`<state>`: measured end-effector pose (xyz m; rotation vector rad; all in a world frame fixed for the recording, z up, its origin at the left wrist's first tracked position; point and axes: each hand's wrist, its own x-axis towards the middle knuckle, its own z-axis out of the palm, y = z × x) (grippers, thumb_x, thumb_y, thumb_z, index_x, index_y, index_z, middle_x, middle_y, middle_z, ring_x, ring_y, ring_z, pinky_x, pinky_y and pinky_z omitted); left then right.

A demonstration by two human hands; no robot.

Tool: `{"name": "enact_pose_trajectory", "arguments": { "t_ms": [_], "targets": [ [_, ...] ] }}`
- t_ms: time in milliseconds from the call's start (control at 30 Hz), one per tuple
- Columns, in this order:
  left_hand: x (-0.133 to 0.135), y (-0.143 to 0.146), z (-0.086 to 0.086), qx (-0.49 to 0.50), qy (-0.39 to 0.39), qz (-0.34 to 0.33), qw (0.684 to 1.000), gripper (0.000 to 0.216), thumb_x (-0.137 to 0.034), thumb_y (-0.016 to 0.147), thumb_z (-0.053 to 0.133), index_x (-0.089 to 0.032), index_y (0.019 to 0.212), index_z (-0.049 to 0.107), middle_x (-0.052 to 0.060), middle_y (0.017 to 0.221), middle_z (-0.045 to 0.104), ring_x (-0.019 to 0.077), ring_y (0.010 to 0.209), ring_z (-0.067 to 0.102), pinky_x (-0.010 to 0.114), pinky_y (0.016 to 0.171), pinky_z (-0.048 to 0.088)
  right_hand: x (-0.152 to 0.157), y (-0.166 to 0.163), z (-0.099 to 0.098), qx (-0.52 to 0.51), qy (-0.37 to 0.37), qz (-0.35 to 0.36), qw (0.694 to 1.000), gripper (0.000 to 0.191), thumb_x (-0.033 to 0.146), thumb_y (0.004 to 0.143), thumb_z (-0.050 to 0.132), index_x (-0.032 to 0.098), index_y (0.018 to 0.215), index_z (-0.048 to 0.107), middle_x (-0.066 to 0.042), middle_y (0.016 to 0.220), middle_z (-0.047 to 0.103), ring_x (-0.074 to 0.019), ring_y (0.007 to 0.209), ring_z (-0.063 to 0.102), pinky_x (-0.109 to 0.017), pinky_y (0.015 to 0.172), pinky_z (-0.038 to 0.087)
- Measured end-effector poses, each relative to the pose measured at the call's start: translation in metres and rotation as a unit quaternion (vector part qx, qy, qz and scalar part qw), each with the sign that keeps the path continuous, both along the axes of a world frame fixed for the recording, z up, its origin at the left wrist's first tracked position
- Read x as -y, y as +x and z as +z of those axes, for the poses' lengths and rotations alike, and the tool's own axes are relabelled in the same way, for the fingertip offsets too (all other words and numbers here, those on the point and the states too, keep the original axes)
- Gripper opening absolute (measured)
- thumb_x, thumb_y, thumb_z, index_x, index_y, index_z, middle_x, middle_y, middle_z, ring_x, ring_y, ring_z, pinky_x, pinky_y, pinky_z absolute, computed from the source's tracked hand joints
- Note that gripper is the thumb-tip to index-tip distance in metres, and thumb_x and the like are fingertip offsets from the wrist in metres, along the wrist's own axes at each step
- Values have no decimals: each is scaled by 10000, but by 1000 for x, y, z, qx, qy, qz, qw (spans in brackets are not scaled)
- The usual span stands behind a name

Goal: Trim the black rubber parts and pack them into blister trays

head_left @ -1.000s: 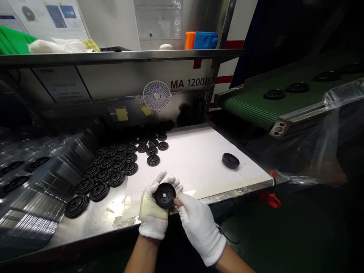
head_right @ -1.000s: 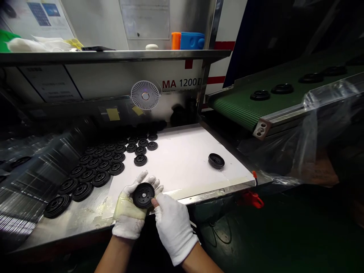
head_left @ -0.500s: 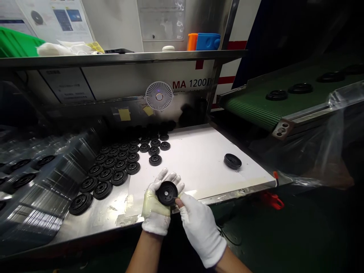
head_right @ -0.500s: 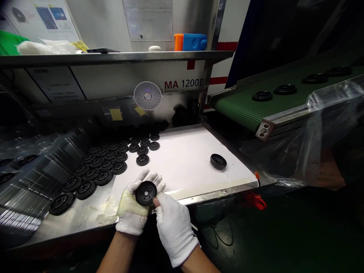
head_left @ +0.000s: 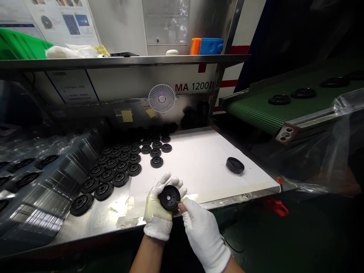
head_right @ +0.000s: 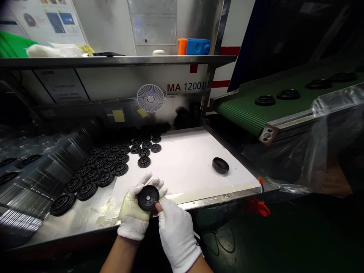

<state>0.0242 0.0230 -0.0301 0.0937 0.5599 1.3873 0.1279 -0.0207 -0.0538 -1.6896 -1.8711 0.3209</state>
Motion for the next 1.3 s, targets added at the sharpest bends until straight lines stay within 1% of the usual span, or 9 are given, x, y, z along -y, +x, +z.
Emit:
{"name": "enact_pose_trajectory", "arguments": {
  "t_ms": [200,300,400,500,667,800,933,1033,1300],
  "targets": [
    [-7,7,-2,59,-16,62,996,13,-176,762,594,-169,768,603,-6,630,560,115,625,558,273,655,511,5,-6,-1,-15,-3,1,1000,241,295,896,360,233,727,520,24,619,600,-132,548,537,-267,516,279],
    [-9,7,-1,55,-14,90,994,24,-162,763,593,-172,778,608,-6,660,579,115,665,580,293,738,514,6,-11,-3,-12,-5,7,1000,268,315,899,355,229,696,507,23,604,592,-128,529,527,-266,507,277],
    [-3,1,0,6,-6,29,1000,203,-137,741,547,-158,929,623,79,866,638,208,838,617,408,790,510,4,-7,-3,-18,-5,6,1000,256,311,899,355,230,733,532,14,648,619,-135,566,552,-264,522,293],
    [1,-3,1,6,-19,-18,1000,253,-150,716,495,-136,934,624,104,814,631,240,777,618,429,690,520,2,0,-2,-24,-9,3,1000,227,276,893,362,230,766,544,8,683,630,-139,597,563,-262,542,307],
    [-6,8,0,37,-23,41,998,54,-154,734,591,-170,782,610,0,628,562,135,624,569,295,633,513,6,-2,0,-16,-8,-11,1000,241,296,900,356,223,734,516,17,648,609,-132,572,547,-265,532,291],
    [-9,14,0,16,-20,108,994,145,-121,733,602,-196,856,617,-23,650,565,104,625,572,297,727,521,9,-9,3,0,1,-5,1000,256,293,898,355,223,697,497,25,617,595,-125,535,524,-276,517,261],
    [-3,7,2,-25,-7,18,999,359,-140,727,545,-179,1083,578,91,883,641,214,833,631,423,791,514,6,-4,5,-16,-6,-2,1000,252,291,905,347,224,744,529,16,666,619,-127,575,545,-267,531,278],
    [-1,4,2,-24,-18,-24,999,360,-164,714,513,-161,1069,578,106,828,637,245,791,632,452,717,524,4,2,5,-14,-18,-12,1000,248,281,905,347,221,753,534,9,670,620,-133,587,550,-266,542,290],
    [-7,16,4,1,-44,108,993,167,-114,751,564,-197,891,602,-21,644,567,109,635,581,322,757,524,11,-8,4,3,-2,-11,1000,242,266,884,368,224,685,498,26,605,595,-130,541,540,-283,515,254]
  ]
}}
